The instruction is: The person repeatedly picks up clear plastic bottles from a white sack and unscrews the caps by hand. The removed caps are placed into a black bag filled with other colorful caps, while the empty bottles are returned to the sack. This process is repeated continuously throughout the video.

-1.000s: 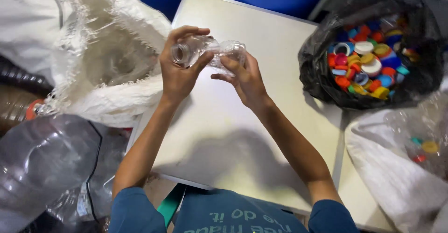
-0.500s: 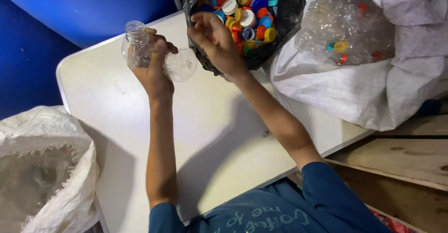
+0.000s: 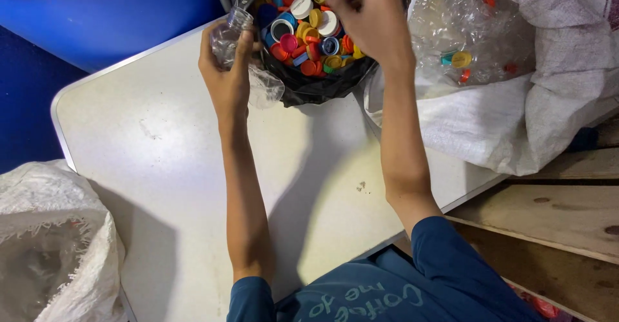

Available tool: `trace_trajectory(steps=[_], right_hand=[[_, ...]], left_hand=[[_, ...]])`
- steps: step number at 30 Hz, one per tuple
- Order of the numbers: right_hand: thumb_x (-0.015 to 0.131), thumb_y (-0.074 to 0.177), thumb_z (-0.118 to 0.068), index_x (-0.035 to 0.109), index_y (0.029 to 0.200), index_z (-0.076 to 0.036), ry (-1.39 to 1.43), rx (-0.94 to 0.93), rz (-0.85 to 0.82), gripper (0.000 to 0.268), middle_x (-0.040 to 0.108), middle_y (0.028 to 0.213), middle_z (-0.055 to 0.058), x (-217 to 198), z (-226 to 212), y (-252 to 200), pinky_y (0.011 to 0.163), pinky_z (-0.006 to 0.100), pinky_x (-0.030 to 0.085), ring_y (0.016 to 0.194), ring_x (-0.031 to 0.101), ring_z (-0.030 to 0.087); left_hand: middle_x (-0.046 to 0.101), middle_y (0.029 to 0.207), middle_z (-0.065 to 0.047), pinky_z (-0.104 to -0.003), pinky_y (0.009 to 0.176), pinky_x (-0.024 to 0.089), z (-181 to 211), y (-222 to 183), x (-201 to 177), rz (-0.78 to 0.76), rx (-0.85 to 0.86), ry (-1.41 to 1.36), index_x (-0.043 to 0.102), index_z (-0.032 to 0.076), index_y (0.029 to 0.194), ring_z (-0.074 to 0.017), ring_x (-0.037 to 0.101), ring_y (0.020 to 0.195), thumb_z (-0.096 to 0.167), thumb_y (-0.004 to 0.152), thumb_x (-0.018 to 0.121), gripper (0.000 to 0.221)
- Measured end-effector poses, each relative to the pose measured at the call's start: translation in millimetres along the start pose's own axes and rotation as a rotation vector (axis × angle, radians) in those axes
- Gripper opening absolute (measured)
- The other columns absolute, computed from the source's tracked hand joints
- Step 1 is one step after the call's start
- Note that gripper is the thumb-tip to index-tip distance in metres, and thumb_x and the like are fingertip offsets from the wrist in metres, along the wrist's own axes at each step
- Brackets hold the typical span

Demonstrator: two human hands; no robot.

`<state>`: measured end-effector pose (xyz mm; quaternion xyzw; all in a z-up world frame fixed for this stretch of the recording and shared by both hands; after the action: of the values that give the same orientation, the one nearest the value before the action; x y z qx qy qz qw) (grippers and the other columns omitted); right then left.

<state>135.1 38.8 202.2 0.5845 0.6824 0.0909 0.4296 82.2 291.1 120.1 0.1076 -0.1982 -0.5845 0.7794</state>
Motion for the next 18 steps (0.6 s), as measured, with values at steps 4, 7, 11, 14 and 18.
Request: trace_trajectory(steps=[4, 7, 11, 14, 18], right_hand=[[0.077, 0.103, -0.013, 0.073, 0.116, -0.004, -0.128, -0.019, -0.150, 0.017, 0.074, 0.109, 0.010, 70.7, -19.0, -3.5, 0.089, 0.037, 0.059, 0.101, 0.075, 0.025], [0.081, 0.085, -0.016, 0.068, 0.118, 0.002, -0.329, -0.112, -0.115, 0.040, 0.067, 0.118, 0.018, 89.6, -42.2, -5.7, 0.084, 0.046, 0.052, 0.105, 0.066, 0.036], [0.078, 0.092, -0.017, 0.068, 0.120, -0.003, -0.169, -0.007, -0.355, 0.033, 0.066, 0.122, 0.013, 93.7, -15.0, -5.4, 0.091, 0.045, 0.052, 0.109, 0.065, 0.034], [0.072, 0.101, -0.010, 0.069, 0.121, -0.002, -0.217, -0.005, -0.230, 0.021, 0.070, 0.119, 0.015, 48.1, 12.3, -2.5, 0.095, 0.045, 0.053, 0.111, 0.067, 0.036], [0.054, 0.101, 0.000, 0.067, 0.122, -0.002, -0.063, 0.158, -0.181, 0.025, 0.075, 0.119, 0.015, 7.5, 58.5, -7.4, 0.100, 0.039, 0.058, 0.113, 0.075, 0.030]], left_hand=[[0.075, 0.102, -0.007, -0.025, 0.076, 0.061, -1.0, -3.9, -0.9, 0.022, -0.044, -0.030, 0.062, 0.000, 0.125, -0.0118, 0.073, 0.086, 0.022, 0.101, 0.079, 0.037], [0.073, 0.097, -0.005, -0.024, 0.073, 0.058, 9.2, -4.3, 5.2, -0.004, -0.034, 0.028, 0.062, 0.000, 0.124, -0.0102, 0.070, 0.082, 0.020, 0.101, 0.080, 0.035], [0.071, 0.099, -0.004, -0.023, 0.073, 0.056, 12.9, -8.1, 19.9, -0.057, -0.019, 0.090, 0.062, 0.002, 0.124, -0.0089, 0.068, 0.084, 0.018, 0.101, 0.082, 0.035], [0.070, 0.102, -0.004, -0.023, 0.077, 0.056, 7.4, -12.2, 40.0, -0.106, -0.020, 0.102, 0.062, 0.002, 0.123, -0.0086, 0.067, 0.090, 0.017, 0.100, 0.083, 0.035], [0.071, 0.102, -0.005, -0.024, 0.079, 0.058, 4.0, -15.1, 64.7, -0.188, -0.118, 0.163, 0.064, 0.003, 0.119, -0.0088, 0.068, 0.091, 0.017, 0.093, 0.083, 0.036]])
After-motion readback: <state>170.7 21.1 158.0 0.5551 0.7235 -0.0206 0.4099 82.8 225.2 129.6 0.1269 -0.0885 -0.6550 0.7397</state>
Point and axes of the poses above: each hand's wrist, its own y-axis towards the middle knuckle, its own x-axis out of the palm, z = x × y, the point moved 10 cm from there along y, towards the middle knuckle
